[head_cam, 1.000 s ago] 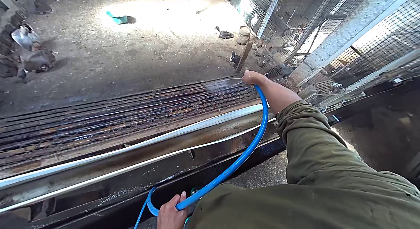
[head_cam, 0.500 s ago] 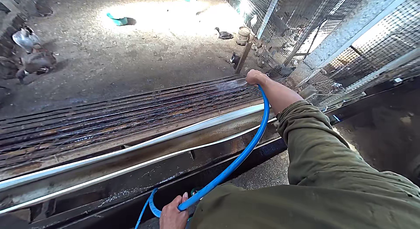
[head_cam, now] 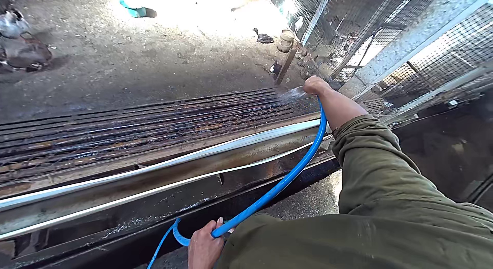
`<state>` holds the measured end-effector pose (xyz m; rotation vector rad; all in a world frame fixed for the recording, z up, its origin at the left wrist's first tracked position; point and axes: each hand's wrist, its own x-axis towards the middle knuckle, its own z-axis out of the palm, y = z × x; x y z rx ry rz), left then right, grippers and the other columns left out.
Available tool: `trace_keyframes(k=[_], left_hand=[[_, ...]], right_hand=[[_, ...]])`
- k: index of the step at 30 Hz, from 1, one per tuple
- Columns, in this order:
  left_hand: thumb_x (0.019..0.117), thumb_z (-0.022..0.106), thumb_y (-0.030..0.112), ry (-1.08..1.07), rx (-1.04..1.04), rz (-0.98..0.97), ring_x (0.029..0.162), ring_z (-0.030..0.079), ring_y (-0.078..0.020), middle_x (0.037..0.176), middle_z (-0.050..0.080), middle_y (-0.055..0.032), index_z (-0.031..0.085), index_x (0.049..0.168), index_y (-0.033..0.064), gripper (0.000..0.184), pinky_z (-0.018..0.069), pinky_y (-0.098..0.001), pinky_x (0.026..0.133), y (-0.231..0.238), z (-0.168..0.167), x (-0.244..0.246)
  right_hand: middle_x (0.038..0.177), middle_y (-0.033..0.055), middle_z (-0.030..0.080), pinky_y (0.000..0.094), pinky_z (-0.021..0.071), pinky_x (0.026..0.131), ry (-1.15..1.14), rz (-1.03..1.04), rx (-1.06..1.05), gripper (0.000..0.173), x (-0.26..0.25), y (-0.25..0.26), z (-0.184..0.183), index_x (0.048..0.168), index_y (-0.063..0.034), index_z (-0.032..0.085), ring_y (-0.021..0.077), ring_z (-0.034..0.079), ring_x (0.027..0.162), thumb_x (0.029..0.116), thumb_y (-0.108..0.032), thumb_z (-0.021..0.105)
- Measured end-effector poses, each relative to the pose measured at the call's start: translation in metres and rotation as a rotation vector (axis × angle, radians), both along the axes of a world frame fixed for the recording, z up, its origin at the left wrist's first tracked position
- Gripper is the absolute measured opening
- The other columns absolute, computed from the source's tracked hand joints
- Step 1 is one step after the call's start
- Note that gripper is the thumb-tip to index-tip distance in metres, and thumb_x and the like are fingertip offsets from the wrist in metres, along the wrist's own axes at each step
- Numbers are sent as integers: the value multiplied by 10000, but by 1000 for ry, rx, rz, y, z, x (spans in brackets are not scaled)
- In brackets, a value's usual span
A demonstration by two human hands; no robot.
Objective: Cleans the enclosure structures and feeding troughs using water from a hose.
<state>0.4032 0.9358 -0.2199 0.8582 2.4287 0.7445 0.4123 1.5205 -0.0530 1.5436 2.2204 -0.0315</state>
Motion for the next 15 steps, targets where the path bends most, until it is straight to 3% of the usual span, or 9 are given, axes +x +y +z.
trace_keyframes(k=[8,15], left_hand=[[1003,502,380,-49,-15,-6,542,582,-274,529,510,-72,519,606,80,498,431,-487,526,4,1,-2],[996,494,397,-48,12,-25,526,576,-270,522,507,-72,523,599,83,507,431,-481,512,6,-3,-4]], right_hand=[[1355,306,577,625,464,1014,-60,-13,9,309,2,-1,5,1162,132,639,433,558,1300,1014,-130,571],[1326,313,592,629,463,1009,-99,-8,3,287,5,7,3,1115,136,652,432,567,1285,1009,-121,577]])
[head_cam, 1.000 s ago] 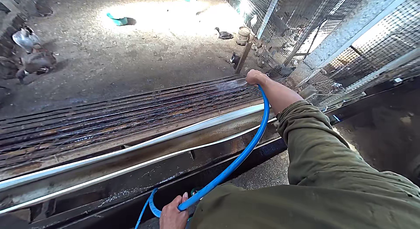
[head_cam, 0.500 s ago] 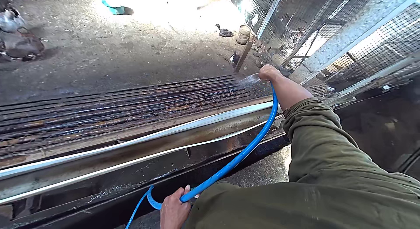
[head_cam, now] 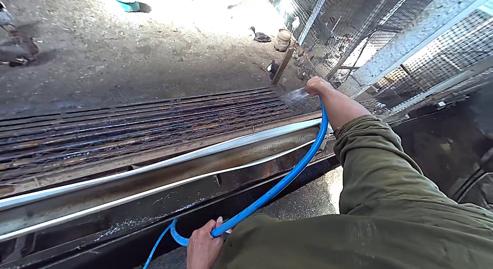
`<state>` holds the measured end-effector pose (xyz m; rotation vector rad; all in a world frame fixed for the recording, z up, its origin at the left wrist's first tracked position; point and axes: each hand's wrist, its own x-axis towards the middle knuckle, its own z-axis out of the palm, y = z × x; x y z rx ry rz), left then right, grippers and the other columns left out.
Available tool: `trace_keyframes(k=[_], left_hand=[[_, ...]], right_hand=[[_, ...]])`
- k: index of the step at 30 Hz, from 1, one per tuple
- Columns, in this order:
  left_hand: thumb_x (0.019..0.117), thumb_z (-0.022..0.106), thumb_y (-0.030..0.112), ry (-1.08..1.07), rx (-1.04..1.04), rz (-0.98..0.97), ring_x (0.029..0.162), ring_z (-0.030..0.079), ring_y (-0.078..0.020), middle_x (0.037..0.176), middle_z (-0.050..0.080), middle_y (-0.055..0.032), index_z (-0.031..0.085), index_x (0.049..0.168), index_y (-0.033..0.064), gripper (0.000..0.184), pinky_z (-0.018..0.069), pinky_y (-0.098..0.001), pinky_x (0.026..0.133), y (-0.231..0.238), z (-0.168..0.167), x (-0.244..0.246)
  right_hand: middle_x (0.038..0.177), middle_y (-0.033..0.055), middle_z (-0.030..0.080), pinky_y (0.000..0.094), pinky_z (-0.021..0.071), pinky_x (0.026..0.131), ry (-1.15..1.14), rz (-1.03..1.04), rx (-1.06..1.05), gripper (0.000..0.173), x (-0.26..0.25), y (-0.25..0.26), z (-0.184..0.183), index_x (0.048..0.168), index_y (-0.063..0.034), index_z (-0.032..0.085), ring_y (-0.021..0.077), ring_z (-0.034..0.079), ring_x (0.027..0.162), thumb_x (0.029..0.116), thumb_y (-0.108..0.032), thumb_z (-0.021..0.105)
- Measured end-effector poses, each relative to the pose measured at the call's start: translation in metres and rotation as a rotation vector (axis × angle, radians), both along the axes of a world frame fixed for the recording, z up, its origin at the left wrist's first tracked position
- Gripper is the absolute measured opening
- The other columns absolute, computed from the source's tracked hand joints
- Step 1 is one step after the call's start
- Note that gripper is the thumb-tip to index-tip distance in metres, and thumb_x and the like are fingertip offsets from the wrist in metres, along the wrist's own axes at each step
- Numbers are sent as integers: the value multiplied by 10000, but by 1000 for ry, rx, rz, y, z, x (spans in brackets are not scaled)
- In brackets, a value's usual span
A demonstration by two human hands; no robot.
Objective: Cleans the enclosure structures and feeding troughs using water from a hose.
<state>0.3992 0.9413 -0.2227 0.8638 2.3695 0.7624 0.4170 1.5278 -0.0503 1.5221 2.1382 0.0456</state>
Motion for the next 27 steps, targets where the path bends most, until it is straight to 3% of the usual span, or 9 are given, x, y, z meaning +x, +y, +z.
trace_keyframes(k=[7,15,24,27], left_hand=[[993,491,391,-8,-6,-13,527,581,-268,520,507,-70,516,597,81,504,432,-478,510,6,2,-2],[1003,502,388,-52,-51,-40,562,613,-292,549,546,-92,542,616,71,502,455,-498,534,16,0,-1],[1004,514,377,-117,-74,-45,571,620,-307,556,557,-103,554,625,66,492,460,-512,540,30,0,-5],[994,501,388,-135,-88,-46,558,610,-299,544,545,-96,548,616,75,492,452,-511,528,34,-1,-8]], right_hand=[[1286,312,609,619,455,999,-24,7,-35,314,5,9,1,1108,140,647,423,585,1248,1045,-139,517],[1286,306,613,631,478,974,-18,-18,13,283,-1,24,-5,1092,136,655,430,597,1234,993,-121,587],[1250,329,605,619,444,983,-130,22,-91,271,-13,31,-4,1123,156,624,437,593,1191,1045,-71,498],[1306,336,596,643,423,1027,-139,22,-81,310,-18,37,-7,1158,151,632,455,564,1272,1054,-105,492]])
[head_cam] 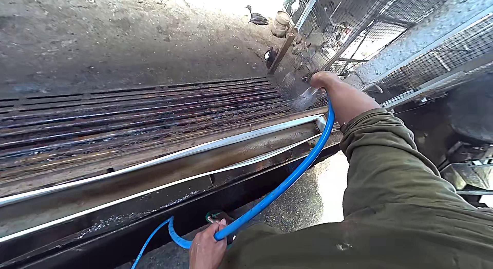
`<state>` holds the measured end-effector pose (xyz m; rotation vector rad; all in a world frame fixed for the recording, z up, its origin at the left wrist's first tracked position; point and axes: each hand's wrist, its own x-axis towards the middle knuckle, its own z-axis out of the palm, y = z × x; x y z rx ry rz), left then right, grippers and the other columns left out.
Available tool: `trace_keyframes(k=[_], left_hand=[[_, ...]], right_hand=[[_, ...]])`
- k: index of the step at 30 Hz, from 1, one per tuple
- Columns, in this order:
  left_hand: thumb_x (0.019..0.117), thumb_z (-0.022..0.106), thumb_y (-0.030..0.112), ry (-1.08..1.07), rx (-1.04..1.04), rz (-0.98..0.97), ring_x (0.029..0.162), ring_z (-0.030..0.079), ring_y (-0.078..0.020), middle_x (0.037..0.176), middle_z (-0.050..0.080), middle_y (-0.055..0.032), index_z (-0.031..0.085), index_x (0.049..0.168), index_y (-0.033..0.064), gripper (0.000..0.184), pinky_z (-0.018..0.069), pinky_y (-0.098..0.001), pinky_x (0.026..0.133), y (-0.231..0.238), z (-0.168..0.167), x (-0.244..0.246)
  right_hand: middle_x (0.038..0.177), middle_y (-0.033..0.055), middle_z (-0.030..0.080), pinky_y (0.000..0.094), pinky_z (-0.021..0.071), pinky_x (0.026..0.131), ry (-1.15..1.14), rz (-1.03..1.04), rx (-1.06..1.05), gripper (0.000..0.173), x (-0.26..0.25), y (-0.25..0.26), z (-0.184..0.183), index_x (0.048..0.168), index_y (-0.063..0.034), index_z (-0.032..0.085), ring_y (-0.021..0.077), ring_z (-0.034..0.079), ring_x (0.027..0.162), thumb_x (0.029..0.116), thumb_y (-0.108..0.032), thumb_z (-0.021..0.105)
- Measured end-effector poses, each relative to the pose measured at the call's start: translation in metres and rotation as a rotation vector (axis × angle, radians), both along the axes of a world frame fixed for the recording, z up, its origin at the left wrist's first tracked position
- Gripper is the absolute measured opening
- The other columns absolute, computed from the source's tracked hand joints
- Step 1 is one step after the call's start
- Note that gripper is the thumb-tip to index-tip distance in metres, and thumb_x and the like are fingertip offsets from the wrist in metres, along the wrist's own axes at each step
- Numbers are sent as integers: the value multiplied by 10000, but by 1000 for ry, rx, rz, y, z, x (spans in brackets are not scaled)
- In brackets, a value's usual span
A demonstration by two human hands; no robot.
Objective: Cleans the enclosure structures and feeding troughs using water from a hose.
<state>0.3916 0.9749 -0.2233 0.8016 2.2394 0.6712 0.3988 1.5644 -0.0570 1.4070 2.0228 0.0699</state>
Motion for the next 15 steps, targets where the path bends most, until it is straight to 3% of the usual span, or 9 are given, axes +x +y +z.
trace_keyframes(k=[3,6,10,15], left_hand=[[992,507,385,-32,-11,-10,571,614,-305,555,554,-97,555,627,73,483,457,-516,540,3,1,-3],[993,512,374,-28,-9,-17,571,614,-304,553,551,-98,553,628,71,475,456,-514,542,5,-1,-5],[985,527,359,-33,-17,-18,570,613,-298,554,552,-96,552,629,74,457,458,-509,543,6,-2,-9],[990,509,381,-16,-3,-10,540,593,-281,532,529,-83,536,610,83,483,445,-492,522,6,-3,-12]], right_hand=[[1288,328,604,637,435,1006,-1,-10,-5,308,-5,6,-2,1149,148,633,452,579,1242,1055,-105,486],[1160,302,617,584,464,911,51,-46,-25,279,-6,18,-11,1101,140,620,393,615,1056,1051,-95,477],[1161,300,623,590,469,901,69,-54,-36,288,-9,17,-11,1106,138,623,395,621,1045,1058,-103,473],[986,236,591,518,462,779,96,-96,-32,266,-11,14,-16,1017,116,602,313,565,839,1056,-107,463]])
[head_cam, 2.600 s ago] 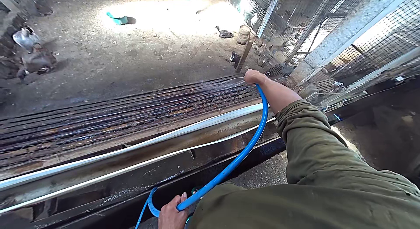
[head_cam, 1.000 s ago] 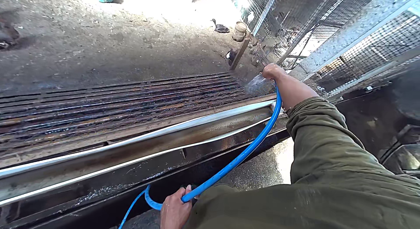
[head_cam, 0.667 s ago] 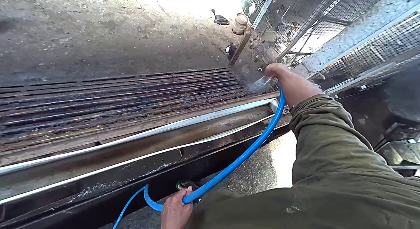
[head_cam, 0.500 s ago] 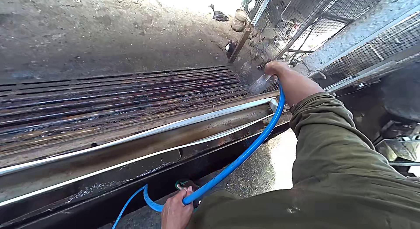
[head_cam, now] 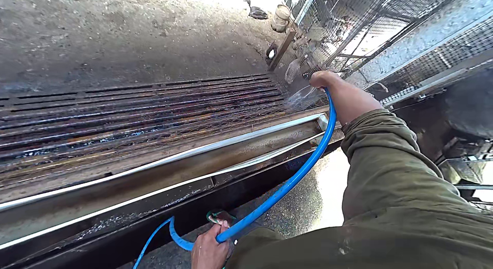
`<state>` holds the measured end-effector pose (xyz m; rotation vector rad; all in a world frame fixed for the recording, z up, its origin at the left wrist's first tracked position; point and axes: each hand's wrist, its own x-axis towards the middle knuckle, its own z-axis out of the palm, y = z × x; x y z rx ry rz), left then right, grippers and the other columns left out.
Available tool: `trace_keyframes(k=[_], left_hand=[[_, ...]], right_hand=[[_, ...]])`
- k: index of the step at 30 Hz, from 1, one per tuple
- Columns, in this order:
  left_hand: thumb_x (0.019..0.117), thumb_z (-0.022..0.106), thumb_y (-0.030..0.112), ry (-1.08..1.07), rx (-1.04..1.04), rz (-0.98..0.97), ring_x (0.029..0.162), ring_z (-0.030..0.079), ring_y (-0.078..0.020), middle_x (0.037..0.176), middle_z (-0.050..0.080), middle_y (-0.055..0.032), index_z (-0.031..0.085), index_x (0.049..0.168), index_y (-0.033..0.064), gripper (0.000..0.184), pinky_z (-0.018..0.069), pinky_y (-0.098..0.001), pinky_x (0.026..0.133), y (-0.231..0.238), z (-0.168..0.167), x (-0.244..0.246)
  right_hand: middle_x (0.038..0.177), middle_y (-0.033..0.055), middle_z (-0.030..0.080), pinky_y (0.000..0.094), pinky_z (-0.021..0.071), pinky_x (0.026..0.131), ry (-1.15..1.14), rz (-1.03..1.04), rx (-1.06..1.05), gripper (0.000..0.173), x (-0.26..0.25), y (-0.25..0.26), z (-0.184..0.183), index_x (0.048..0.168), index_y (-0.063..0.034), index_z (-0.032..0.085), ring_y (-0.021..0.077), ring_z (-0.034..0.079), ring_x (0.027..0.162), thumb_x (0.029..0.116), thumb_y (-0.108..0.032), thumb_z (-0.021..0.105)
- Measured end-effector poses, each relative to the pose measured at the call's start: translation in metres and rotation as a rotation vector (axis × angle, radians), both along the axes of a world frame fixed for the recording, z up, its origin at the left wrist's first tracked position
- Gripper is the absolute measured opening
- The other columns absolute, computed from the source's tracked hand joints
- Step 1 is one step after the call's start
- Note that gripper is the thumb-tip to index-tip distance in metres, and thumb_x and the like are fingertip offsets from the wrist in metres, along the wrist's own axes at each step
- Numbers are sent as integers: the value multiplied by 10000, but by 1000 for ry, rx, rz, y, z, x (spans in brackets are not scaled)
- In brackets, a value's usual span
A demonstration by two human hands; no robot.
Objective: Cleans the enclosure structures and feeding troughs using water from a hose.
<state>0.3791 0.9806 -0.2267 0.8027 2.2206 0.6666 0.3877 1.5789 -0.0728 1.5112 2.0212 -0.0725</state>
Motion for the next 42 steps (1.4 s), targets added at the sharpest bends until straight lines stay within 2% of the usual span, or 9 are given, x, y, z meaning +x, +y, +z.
trace_keyframes(k=[7,10,22,26,28,30,33,37,42], left_hand=[[988,509,385,1,-3,-5,543,595,-283,534,530,-86,532,607,83,486,448,-495,527,-4,-1,-4],[984,516,363,11,-5,2,538,589,-279,529,523,-81,528,605,85,471,443,-491,523,-7,1,-6],[991,504,372,43,-8,2,542,601,-279,535,537,-87,539,610,77,483,451,-496,525,-16,7,-3],[993,513,363,49,-10,20,544,594,-281,538,534,-88,542,614,73,478,447,-497,530,-17,12,5],[998,513,364,58,-11,27,547,597,-283,539,538,-87,545,614,75,482,452,-497,532,-17,13,13],[997,517,355,65,-14,36,554,601,-292,544,541,-93,546,617,71,475,455,-502,535,-18,15,20],[993,531,349,62,-32,42,571,607,-292,558,551,-96,558,634,71,455,456,-504,549,-17,21,35],[983,540,347,102,-12,76,572,607,-285,557,550,-88,558,631,75,445,453,-503,550,-21,28,54],[990,517,359,167,28,136,553,591,-287,542,532,-89,546,611,64,481,448,-508,541,-36,34,83]], right_hand=[[900,195,575,514,445,735,124,-53,-55,331,-2,4,-10,997,85,610,280,533,766,1079,-166,411],[751,74,476,369,393,576,208,-102,-89,293,-4,7,-17,923,-8,572,164,417,590,1071,-187,394],[646,2,447,241,358,449,372,-175,-278,209,-11,7,-29,941,-66,537,77,380,460,1060,-170,401],[749,70,468,361,400,574,202,-65,-116,271,-8,-3,-13,928,-8,573,164,422,585,1066,-177,413],[945,206,582,504,462,742,149,-14,-41,305,-7,-10,1,1015,84,615,293,553,792,1072,-166,451],[1111,272,615,551,479,855,186,-19,31,289,-3,-16,10,1064,121,627,358,612,978,1044,-142,508],[1193,293,621,571,501,898,297,-73,117,324,8,-22,19,1094,125,631,384,638,1070,1016,-184,577],[1052,274,610,568,475,812,341,-14,46,310,27,-22,22,1035,126,617,360,604,912,1047,-164,505],[723,74,449,368,386,560,450,56,-166,299,39,-28,12,929,17,564,164,396,565,1080,-167,383]])
